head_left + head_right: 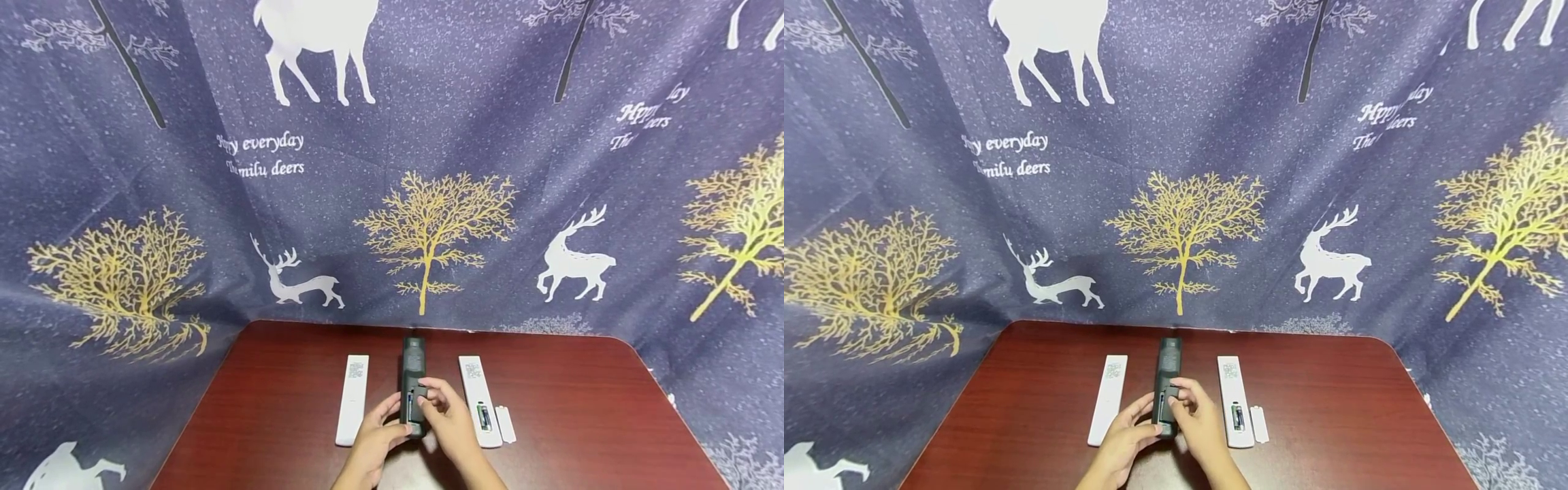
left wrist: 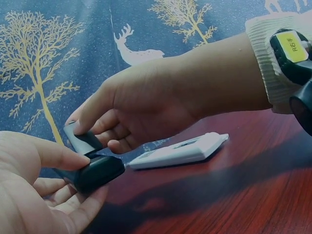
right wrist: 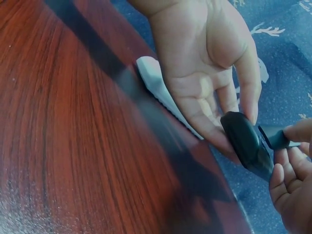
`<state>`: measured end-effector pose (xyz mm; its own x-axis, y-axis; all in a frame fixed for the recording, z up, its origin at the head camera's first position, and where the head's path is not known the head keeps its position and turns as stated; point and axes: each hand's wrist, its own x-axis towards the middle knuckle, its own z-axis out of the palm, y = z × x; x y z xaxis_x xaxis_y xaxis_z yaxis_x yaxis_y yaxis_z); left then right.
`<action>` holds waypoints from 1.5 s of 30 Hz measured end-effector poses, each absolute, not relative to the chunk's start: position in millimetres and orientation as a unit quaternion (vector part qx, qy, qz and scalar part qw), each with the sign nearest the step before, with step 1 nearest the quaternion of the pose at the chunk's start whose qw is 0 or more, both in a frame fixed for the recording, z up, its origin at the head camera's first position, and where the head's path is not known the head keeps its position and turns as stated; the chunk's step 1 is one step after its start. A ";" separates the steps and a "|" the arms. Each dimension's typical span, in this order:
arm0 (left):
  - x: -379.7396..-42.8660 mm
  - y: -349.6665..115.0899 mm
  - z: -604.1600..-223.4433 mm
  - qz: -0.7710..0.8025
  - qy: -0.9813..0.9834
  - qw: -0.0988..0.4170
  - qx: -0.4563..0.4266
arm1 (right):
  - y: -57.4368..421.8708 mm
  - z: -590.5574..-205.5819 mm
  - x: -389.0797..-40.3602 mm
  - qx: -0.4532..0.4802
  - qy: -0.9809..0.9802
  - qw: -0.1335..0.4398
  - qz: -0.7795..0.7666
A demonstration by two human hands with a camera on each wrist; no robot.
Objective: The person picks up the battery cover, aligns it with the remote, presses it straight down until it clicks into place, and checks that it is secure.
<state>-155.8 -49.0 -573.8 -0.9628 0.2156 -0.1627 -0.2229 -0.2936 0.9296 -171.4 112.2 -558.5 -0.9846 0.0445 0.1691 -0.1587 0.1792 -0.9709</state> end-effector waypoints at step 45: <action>-154.9 -48.9 -572.1 0.818 0.556 0.151 0.002 | 116.6 -565.2 -174.4 0.067 -0.794 0.078 0.600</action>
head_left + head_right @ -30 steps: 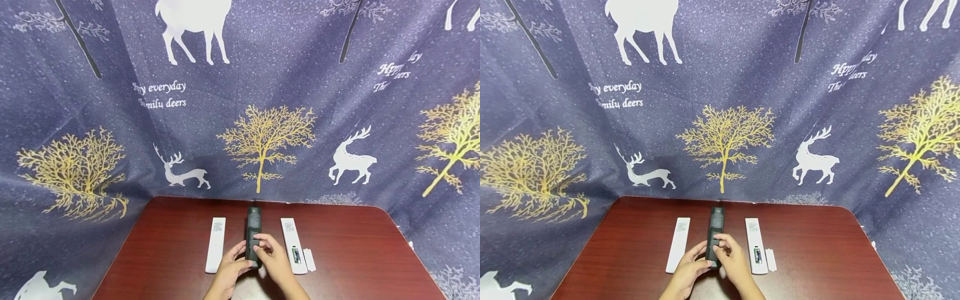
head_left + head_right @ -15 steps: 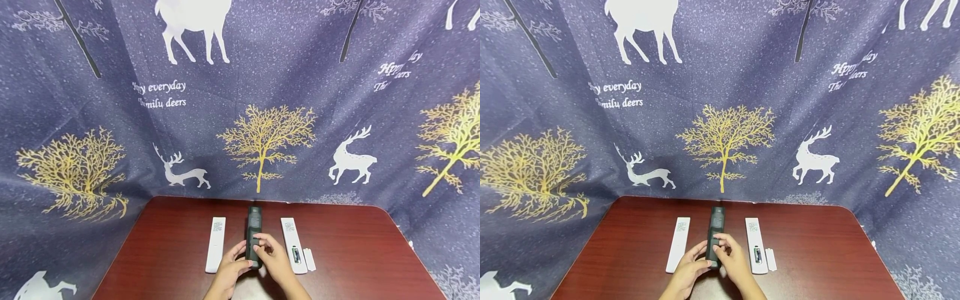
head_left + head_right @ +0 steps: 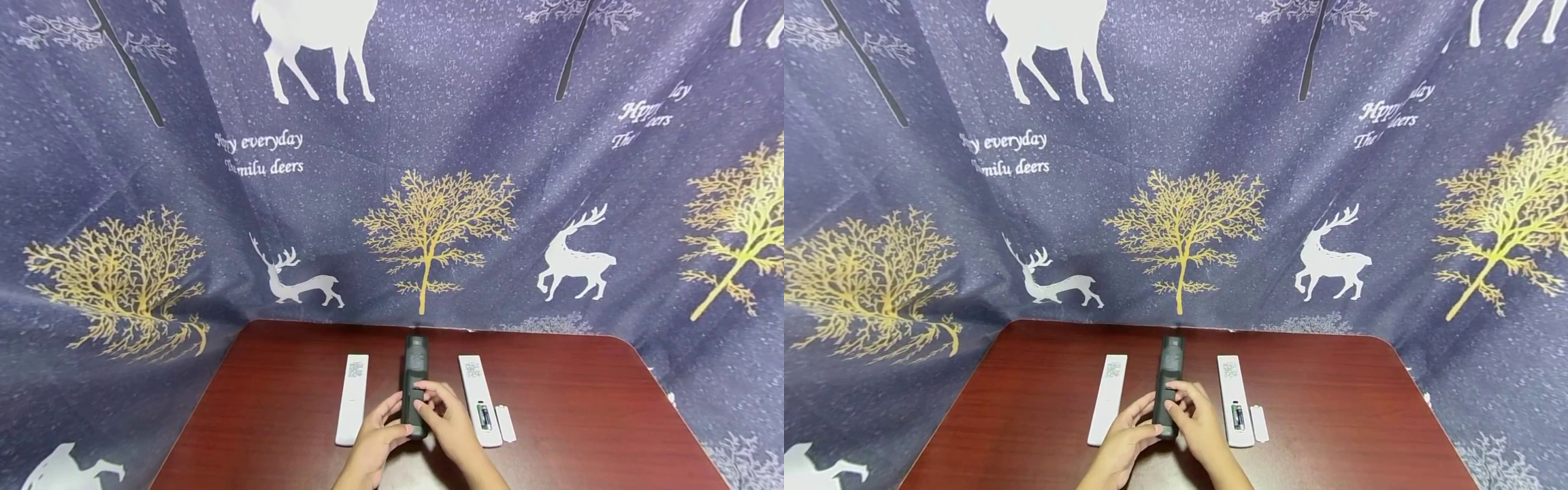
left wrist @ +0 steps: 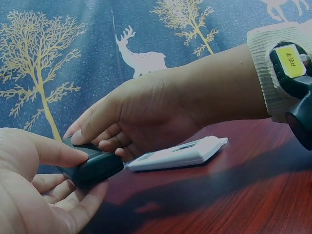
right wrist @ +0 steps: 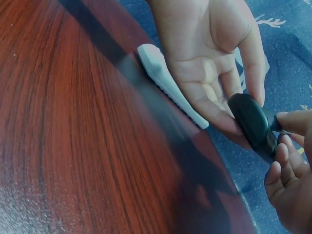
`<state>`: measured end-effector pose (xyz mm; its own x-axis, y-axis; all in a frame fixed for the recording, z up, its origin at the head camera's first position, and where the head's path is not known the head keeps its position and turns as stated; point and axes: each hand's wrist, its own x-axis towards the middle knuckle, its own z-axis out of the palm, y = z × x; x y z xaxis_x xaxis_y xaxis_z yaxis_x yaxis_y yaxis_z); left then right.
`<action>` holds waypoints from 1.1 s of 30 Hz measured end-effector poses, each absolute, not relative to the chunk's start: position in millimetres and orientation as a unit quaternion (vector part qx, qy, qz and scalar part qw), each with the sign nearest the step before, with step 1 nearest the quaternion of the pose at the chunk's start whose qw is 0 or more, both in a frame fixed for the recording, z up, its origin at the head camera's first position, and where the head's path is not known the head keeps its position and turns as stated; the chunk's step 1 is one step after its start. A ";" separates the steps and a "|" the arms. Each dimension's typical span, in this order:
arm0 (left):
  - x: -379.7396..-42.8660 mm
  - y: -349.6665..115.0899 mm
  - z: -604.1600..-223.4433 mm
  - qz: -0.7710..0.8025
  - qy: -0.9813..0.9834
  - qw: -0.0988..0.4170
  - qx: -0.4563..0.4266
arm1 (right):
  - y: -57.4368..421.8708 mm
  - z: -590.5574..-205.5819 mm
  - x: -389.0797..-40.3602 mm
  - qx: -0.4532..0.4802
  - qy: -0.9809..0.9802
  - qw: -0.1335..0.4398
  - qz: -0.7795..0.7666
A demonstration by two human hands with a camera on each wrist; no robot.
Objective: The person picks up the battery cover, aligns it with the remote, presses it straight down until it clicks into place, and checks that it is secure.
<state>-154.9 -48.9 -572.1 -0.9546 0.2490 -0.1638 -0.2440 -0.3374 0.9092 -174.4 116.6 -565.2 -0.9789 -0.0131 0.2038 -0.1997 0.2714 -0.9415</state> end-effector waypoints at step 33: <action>-158.1 -47.8 -580.4 0.828 0.539 0.153 -0.003 | 117.9 -570.7 -176.7 0.059 -0.794 0.071 0.601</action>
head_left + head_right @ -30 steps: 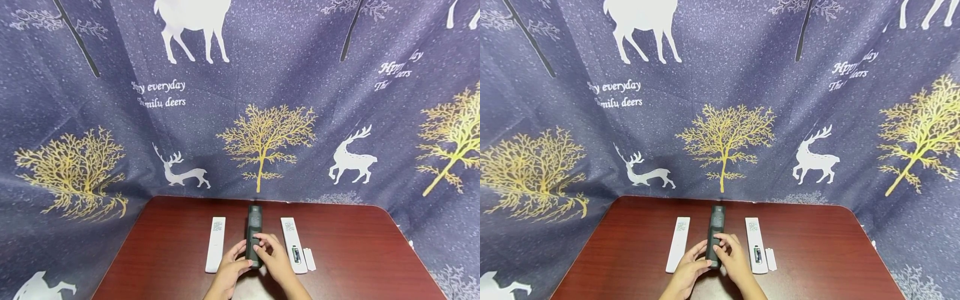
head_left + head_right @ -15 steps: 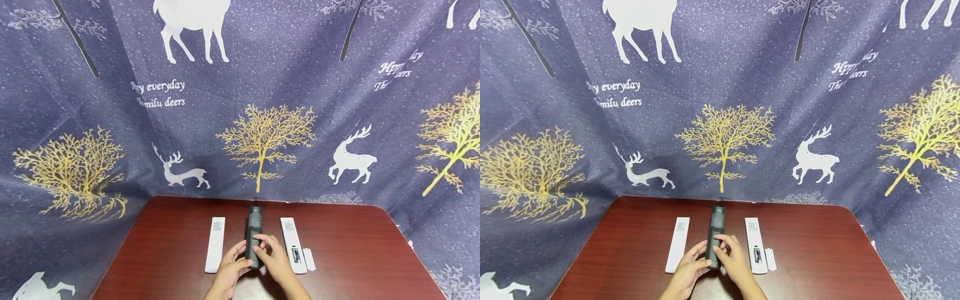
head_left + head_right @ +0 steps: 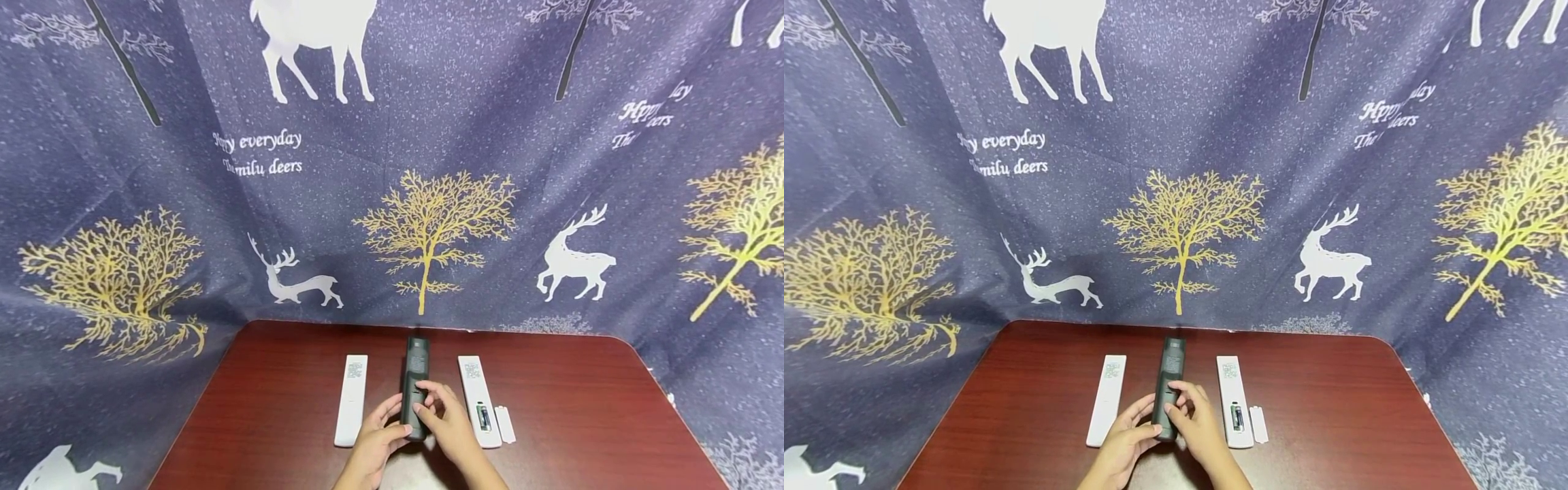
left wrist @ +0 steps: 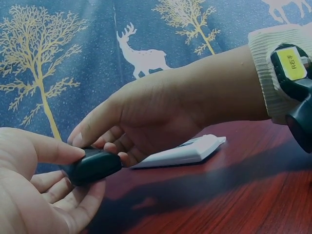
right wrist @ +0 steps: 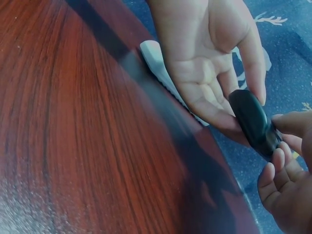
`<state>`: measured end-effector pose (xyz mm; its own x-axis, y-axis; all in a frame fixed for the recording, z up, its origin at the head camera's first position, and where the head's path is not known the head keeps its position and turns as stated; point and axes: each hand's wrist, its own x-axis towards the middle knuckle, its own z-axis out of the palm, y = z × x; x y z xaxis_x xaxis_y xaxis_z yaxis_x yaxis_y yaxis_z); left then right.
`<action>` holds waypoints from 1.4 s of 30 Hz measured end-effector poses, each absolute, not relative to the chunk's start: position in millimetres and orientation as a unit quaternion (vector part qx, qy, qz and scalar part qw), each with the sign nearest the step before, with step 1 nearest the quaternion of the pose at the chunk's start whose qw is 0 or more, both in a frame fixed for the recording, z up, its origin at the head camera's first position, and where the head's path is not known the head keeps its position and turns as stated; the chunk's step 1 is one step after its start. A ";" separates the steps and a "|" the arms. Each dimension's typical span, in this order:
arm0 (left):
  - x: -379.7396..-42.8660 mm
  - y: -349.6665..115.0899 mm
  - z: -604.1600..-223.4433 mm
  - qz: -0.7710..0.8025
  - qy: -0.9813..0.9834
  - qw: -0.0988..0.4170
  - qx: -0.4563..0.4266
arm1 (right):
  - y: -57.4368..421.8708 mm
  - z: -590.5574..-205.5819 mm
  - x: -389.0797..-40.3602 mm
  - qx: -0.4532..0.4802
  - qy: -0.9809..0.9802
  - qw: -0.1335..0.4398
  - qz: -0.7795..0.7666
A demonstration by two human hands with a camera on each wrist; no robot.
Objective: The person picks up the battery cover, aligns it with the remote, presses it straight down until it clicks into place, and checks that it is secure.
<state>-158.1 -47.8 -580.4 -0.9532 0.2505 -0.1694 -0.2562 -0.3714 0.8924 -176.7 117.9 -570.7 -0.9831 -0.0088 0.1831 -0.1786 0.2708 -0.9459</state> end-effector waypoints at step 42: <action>-152.2 -44.5 -580.7 0.805 0.576 0.140 -0.007 | 115.0 -572.6 -176.1 0.004 -0.758 -0.012 0.652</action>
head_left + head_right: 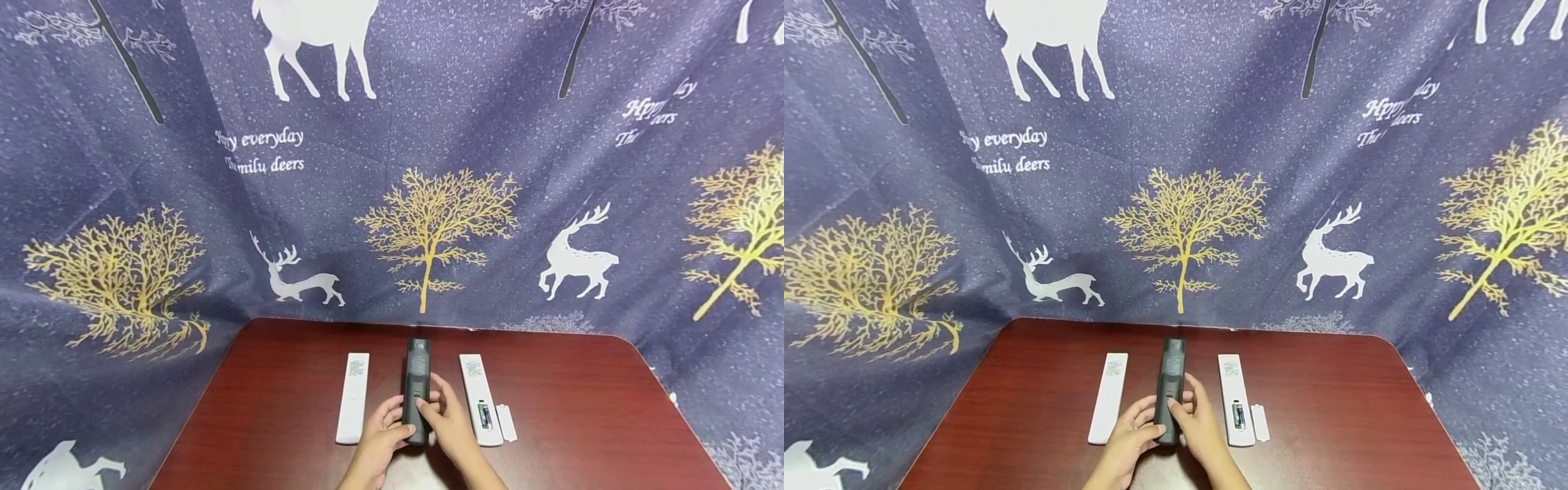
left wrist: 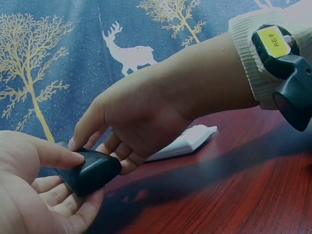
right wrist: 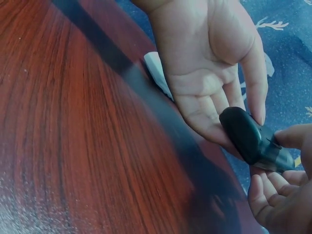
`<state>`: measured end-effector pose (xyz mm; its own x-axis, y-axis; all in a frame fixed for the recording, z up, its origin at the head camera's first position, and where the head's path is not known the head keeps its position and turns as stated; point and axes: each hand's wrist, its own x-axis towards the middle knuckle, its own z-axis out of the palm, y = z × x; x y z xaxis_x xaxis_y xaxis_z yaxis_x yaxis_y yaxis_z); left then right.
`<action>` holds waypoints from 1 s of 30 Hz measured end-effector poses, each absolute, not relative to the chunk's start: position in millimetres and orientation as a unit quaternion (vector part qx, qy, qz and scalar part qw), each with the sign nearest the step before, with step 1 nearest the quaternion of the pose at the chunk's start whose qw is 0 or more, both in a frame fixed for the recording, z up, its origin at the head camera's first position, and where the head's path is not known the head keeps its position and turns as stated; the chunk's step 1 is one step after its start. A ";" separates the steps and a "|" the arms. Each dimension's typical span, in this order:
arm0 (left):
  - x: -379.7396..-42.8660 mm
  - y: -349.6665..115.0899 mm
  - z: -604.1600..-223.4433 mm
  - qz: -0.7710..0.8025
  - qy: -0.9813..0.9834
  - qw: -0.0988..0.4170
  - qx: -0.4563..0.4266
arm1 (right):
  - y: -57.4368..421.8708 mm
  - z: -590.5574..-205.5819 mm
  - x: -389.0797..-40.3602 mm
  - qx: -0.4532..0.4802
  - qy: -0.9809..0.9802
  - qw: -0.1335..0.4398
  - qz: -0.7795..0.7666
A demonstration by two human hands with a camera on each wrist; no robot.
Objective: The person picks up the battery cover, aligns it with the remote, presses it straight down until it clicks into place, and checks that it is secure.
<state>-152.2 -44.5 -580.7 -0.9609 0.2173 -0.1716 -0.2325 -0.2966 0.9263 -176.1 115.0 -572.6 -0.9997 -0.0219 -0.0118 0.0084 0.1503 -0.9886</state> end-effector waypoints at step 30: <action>-151.4 -42.5 -582.3 0.795 0.590 0.139 -0.017 | 115.2 -570.6 -173.7 -0.007 0.760 0.011 -0.650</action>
<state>-151.4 -42.5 -582.3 -0.9609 0.2005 -0.1909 -0.2409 -0.2656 0.9335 -173.7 115.2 -570.6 -0.9997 -0.0240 -0.0078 0.0040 0.1561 -0.9877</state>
